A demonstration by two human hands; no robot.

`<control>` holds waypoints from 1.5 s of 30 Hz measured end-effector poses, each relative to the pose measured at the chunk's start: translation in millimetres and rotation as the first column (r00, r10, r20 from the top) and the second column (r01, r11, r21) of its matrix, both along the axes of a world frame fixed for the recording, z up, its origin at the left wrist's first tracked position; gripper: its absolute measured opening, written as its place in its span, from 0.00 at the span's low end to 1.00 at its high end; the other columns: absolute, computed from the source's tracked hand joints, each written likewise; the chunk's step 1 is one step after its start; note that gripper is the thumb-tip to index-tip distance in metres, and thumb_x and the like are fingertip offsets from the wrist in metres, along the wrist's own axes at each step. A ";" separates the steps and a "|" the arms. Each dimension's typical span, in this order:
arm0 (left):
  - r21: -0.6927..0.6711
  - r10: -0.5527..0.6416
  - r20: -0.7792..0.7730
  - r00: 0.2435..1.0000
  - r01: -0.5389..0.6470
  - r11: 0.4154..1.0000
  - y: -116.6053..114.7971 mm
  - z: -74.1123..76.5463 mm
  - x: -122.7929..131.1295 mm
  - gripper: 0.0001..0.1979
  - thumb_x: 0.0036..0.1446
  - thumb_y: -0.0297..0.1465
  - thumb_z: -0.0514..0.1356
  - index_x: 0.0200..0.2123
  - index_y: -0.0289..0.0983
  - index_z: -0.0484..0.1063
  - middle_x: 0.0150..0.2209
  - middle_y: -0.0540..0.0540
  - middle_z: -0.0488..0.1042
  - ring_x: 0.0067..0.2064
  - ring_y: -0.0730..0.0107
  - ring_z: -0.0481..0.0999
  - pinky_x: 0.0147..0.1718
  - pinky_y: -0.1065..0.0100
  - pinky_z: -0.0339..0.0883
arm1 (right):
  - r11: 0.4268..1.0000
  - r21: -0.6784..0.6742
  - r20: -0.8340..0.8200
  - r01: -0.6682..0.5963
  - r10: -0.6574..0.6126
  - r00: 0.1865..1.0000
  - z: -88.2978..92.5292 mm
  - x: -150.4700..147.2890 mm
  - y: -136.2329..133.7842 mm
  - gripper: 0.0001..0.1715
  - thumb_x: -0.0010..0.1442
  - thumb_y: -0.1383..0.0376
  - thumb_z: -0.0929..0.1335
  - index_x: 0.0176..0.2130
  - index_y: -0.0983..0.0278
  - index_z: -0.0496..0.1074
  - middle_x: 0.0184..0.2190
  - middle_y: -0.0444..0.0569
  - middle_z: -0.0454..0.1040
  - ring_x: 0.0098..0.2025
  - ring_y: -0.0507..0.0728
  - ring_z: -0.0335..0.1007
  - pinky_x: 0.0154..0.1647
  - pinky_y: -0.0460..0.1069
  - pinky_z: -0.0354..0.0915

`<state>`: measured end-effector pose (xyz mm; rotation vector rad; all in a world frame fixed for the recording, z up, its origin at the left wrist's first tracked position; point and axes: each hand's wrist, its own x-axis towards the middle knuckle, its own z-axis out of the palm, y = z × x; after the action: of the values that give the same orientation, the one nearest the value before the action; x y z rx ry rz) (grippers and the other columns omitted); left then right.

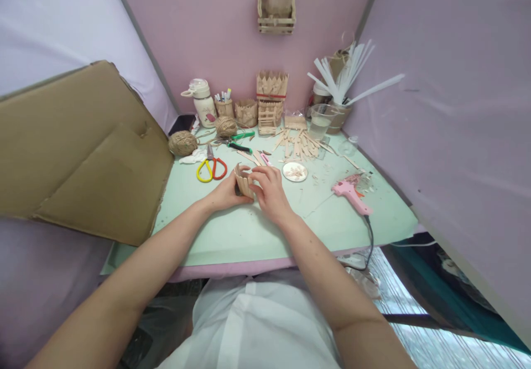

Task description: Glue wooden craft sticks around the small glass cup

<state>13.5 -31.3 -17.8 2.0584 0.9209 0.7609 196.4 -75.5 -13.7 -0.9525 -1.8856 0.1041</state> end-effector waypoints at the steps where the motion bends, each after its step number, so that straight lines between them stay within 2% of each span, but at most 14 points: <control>1: 0.002 0.004 -0.002 1.000 -0.004 1.000 -0.6 0.5 -0.3 0.44 0.42 0.33 0.70 0.60 0.35 0.52 0.54 0.40 0.67 0.55 0.54 0.69 0.54 0.58 0.63 | 1.000 -0.006 0.001 -0.007 0.007 1.000 -0.4 0.8 -0.6 0.12 0.64 0.67 0.64 0.49 0.58 0.67 0.50 0.54 0.67 0.55 0.60 0.61 0.56 0.61 0.60; 5: -0.006 -0.009 0.011 1.000 0.009 1.000 -1.6 1.4 -1.6 0.44 0.44 0.34 0.69 0.61 0.36 0.51 0.51 0.41 0.69 0.52 0.57 0.71 0.51 0.59 0.65 | 0.996 -0.080 -0.017 -0.038 0.036 0.999 -5.2 5.1 0.2 0.30 0.61 0.65 0.68 0.60 0.58 0.58 0.60 0.59 0.56 0.64 0.63 0.52 0.62 0.64 0.56; 7: -0.007 -0.015 0.018 1.000 0.015 1.000 -0.9 0.5 -1.6 0.42 0.45 0.34 0.69 0.60 0.37 0.51 0.50 0.42 0.69 0.50 0.59 0.73 0.50 0.60 0.66 | 0.985 -0.151 -0.022 -0.083 0.080 0.997 -9.3 6.3 2.8 0.37 0.60 0.65 0.68 0.63 0.56 0.53 0.62 0.59 0.54 0.66 0.64 0.50 0.62 0.65 0.57; 13: -0.005 -0.017 0.043 0.999 0.017 1.000 2.0 -4.0 -0.1 0.42 0.45 0.35 0.69 0.59 0.38 0.51 0.50 0.43 0.69 0.50 0.58 0.73 0.51 0.60 0.66 | 0.942 -0.283 -0.078 -0.181 0.166 0.983 -17.7 4.9 7.7 0.42 0.59 0.68 0.68 0.66 0.52 0.48 0.63 0.57 0.56 0.64 0.65 0.57 0.59 0.65 0.62; 18: -0.038 -0.026 0.010 1.000 0.026 0.999 3.5 -2.3 -3.6 0.49 0.41 0.35 0.72 0.62 0.38 0.49 0.55 0.39 0.68 0.54 0.54 0.71 0.54 0.55 0.63 | 0.905 -0.338 -0.211 -0.257 0.194 0.958 -11.9 10.7 5.4 0.45 0.59 0.63 0.69 0.68 0.50 0.45 0.66 0.55 0.52 0.64 0.65 0.57 0.60 0.65 0.62; 20: -0.035 -0.033 0.002 0.999 0.033 0.999 4.6 -0.5 -5.4 0.50 0.40 0.35 0.72 0.63 0.37 0.49 0.56 0.38 0.67 0.57 0.51 0.68 0.57 0.53 0.60 | 0.904 -0.332 -0.257 -0.270 0.189 0.948 -7.5 13.8 4.7 0.42 0.60 0.61 0.69 0.66 0.50 0.49 0.65 0.55 0.52 0.64 0.64 0.57 0.59 0.64 0.63; 23: -0.055 -0.044 0.000 0.999 0.044 0.998 5.6 1.8 -7.0 0.50 0.41 0.34 0.72 0.63 0.37 0.49 0.56 0.37 0.68 0.59 0.51 0.68 0.58 0.52 0.60 | 0.927 -0.275 -0.272 -0.255 0.180 0.945 -1.6 15.7 3.6 0.27 0.63 0.61 0.67 0.60 0.51 0.60 0.62 0.53 0.58 0.64 0.62 0.57 0.58 0.62 0.64; 25: -0.053 -0.045 -0.010 0.999 0.044 0.998 5.3 2.7 -7.2 0.50 0.41 0.34 0.72 0.64 0.37 0.49 0.57 0.36 0.67 0.60 0.50 0.67 0.59 0.52 0.59 | 0.952 -0.215 -0.240 -0.217 0.164 0.957 0.7 15.1 2.6 0.18 0.65 0.62 0.65 0.54 0.53 0.66 0.58 0.53 0.61 0.63 0.61 0.57 0.60 0.62 0.62; 27: -0.042 -0.044 -0.022 0.999 0.043 0.998 4.2 3.0 -6.7 0.49 0.42 0.36 0.71 0.64 0.36 0.50 0.57 0.36 0.67 0.60 0.50 0.66 0.60 0.53 0.58 | 0.971 -0.163 -0.198 -0.173 0.139 0.970 1.4 13.8 1.7 0.13 0.65 0.63 0.64 0.50 0.54 0.69 0.56 0.53 0.63 0.62 0.60 0.58 0.62 0.63 0.58; 31: -0.060 -0.040 -0.006 0.999 0.039 0.997 2.1 1.9 -4.9 0.47 0.45 0.39 0.69 0.64 0.36 0.49 0.56 0.38 0.68 0.58 0.51 0.69 0.58 0.54 0.60 | 0.986 -0.117 -0.145 -0.117 0.100 0.984 0.1 11.2 1.2 0.10 0.66 0.62 0.64 0.47 0.55 0.70 0.56 0.53 0.62 0.61 0.61 0.58 0.62 0.63 0.57; 35: -0.084 -0.030 0.027 0.999 0.032 0.996 2.3 -1.6 -2.7 0.43 0.48 0.40 0.68 0.62 0.36 0.51 0.53 0.39 0.71 0.53 0.54 0.73 0.55 0.55 0.63 | 0.988 -0.101 -0.127 -0.116 0.102 0.987 -1.0 8.4 1.7 0.08 0.66 0.63 0.63 0.44 0.57 0.70 0.55 0.54 0.62 0.61 0.61 0.58 0.61 0.62 0.58; 40: -0.075 -0.015 0.031 0.999 0.017 0.997 4.9 -6.8 -2.1 0.41 0.48 0.41 0.68 0.61 0.37 0.54 0.56 0.37 0.68 0.55 0.52 0.71 0.54 0.55 0.64 | 0.989 -0.089 -0.153 -0.115 0.100 0.983 -0.7 5.1 3.0 0.06 0.66 0.64 0.63 0.42 0.58 0.70 0.53 0.54 0.63 0.58 0.60 0.61 0.59 0.61 0.60; 45: -0.083 -0.019 0.049 0.999 0.023 0.996 6.5 -8.9 -2.8 0.41 0.47 0.41 0.69 0.61 0.38 0.55 0.55 0.39 0.69 0.54 0.52 0.72 0.53 0.55 0.64 | 0.990 -0.101 -0.149 -0.101 0.085 0.985 -0.7 3.7 3.7 0.07 0.66 0.63 0.63 0.40 0.58 0.70 0.53 0.54 0.64 0.57 0.60 0.63 0.58 0.62 0.61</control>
<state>10.7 -24.8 -26.7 1.9659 0.8880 0.7451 200.1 -71.8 -14.5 -0.9045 -1.8045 0.3265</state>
